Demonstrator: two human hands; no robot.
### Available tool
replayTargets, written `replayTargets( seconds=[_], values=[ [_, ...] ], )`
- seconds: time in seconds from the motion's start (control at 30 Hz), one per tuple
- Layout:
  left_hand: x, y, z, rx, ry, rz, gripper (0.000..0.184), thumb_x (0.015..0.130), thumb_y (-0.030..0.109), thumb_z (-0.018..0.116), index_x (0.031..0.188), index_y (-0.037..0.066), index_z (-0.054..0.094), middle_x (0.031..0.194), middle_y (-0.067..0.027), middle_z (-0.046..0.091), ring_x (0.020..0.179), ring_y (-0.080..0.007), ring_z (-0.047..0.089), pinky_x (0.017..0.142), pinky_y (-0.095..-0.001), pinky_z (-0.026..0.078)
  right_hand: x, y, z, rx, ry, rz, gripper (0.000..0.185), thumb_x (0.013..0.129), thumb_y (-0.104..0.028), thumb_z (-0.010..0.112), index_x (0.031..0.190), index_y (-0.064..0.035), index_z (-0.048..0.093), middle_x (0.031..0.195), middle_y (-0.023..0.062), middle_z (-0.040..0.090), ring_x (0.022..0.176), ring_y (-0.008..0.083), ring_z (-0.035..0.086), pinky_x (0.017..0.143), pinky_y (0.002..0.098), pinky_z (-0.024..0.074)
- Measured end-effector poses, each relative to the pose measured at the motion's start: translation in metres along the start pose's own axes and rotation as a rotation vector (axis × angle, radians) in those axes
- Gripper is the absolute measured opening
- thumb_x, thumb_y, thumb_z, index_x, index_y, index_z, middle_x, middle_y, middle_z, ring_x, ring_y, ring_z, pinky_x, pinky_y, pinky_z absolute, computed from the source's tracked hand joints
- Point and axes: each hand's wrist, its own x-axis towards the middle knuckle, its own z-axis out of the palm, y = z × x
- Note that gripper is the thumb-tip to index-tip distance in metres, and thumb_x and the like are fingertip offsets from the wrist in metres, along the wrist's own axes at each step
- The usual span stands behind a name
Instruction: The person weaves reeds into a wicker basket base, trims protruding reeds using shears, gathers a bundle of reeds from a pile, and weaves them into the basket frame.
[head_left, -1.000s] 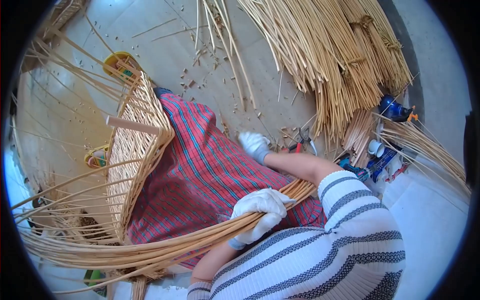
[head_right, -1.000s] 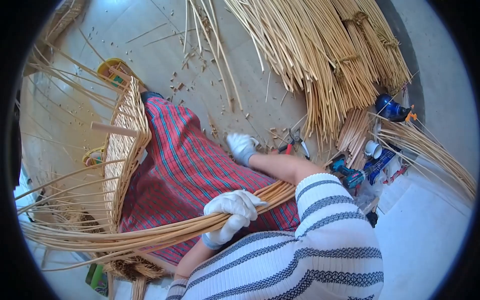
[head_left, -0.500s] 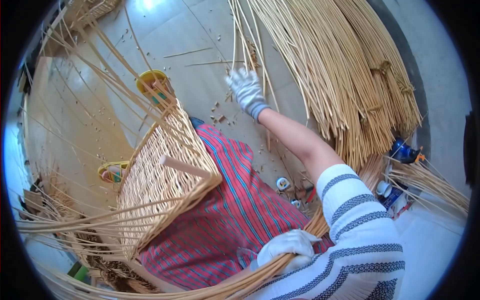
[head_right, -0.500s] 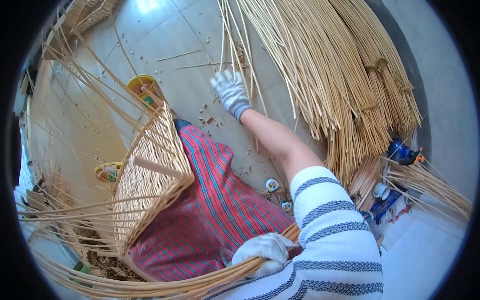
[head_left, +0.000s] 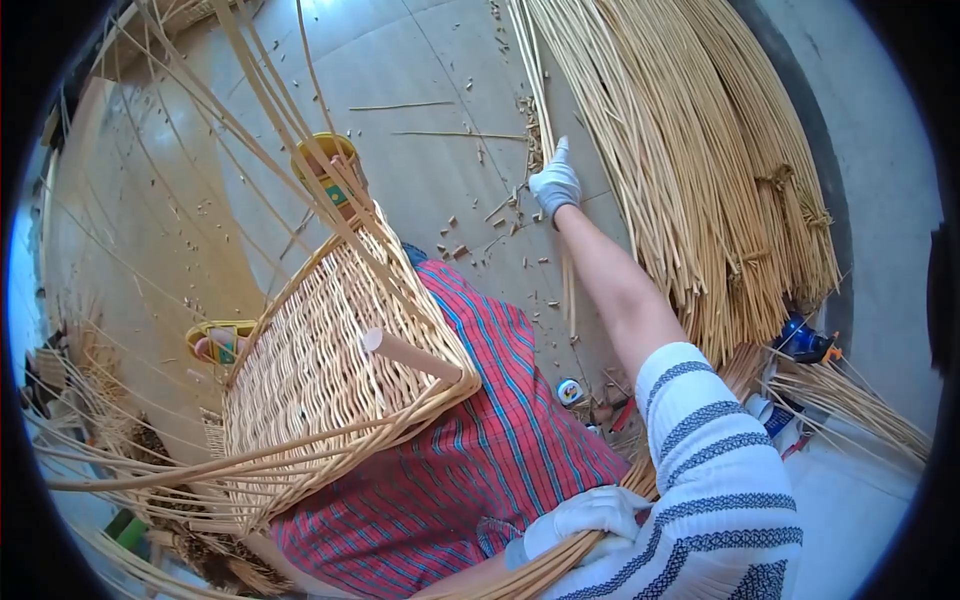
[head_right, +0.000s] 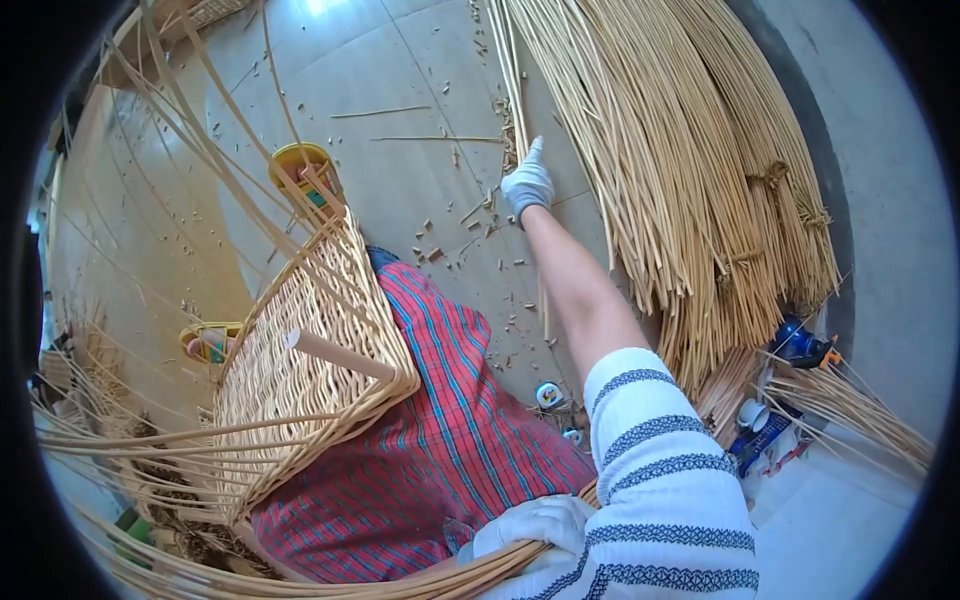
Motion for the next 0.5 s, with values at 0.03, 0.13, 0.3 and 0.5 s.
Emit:
replayTargets(
  seconds=[0.03, 0.13, 0.3, 0.5],
  values=[
    [0.001, 0.001, 0.000, -0.001, 0.000, 0.003, 0.005, 0.087, 0.002, 0.071, 0.090, 0.001, 0.067, 0.082, -0.0098, 0.066, 0.080, -0.0264, 0.066, 0.094, -0.0565, 0.053, 0.025, 0.023, 0.018, -0.011, -0.032, -0.022, 0.097, 0.077, -0.022, 0.070, 0.158, -0.0114, 0.018, 0.109, 0.0282, 0.069, 0.102, 0.0430, 0.069, 0.092, 0.0500, 0.0531],
    [0.002, 0.000, 0.002, -0.002, -0.002, 0.003, 0.005, 0.087, 0.002, 0.071, 0.091, 0.001, 0.067, 0.083, -0.0096, 0.066, 0.080, -0.0263, 0.066, 0.094, -0.0563, 0.053, 0.021, 0.035, -0.007, -0.001, -0.037, -0.051, 0.063, 0.087, -0.029, 0.059, 0.143, -0.0089, 0.038, 0.113, 0.0294, 0.068, 0.104, 0.0451, 0.068, 0.094, 0.0509, 0.0519],
    [0.004, 0.001, -0.001, 0.012, -0.002, 0.009, 0.006, 0.088, 0.003, 0.071, 0.091, 0.002, 0.067, 0.083, -0.0093, 0.066, 0.080, -0.0262, 0.066, 0.095, -0.0561, 0.053, 0.018, 0.113, 0.005, -0.370, 0.051, -0.052, 0.035, 0.098, -0.024, 0.048, 0.126, -0.0026, 0.045, 0.102, 0.0308, 0.069, 0.097, 0.0470, 0.069, 0.082, 0.0552, 0.0548],
    [0.001, 0.001, 0.001, 0.021, -0.012, 0.015, 0.006, 0.088, 0.004, 0.072, 0.092, 0.002, 0.067, 0.083, -0.0089, 0.066, 0.080, -0.0260, 0.066, 0.095, -0.0559, 0.053, -0.095, 0.000, 0.131, -0.030, -0.380, -0.252, 0.039, 0.089, -0.013, 0.050, 0.122, 0.0053, 0.041, 0.103, 0.0374, 0.066, 0.101, 0.0489, 0.067, 0.089, 0.0547, 0.0532]
  ],
)
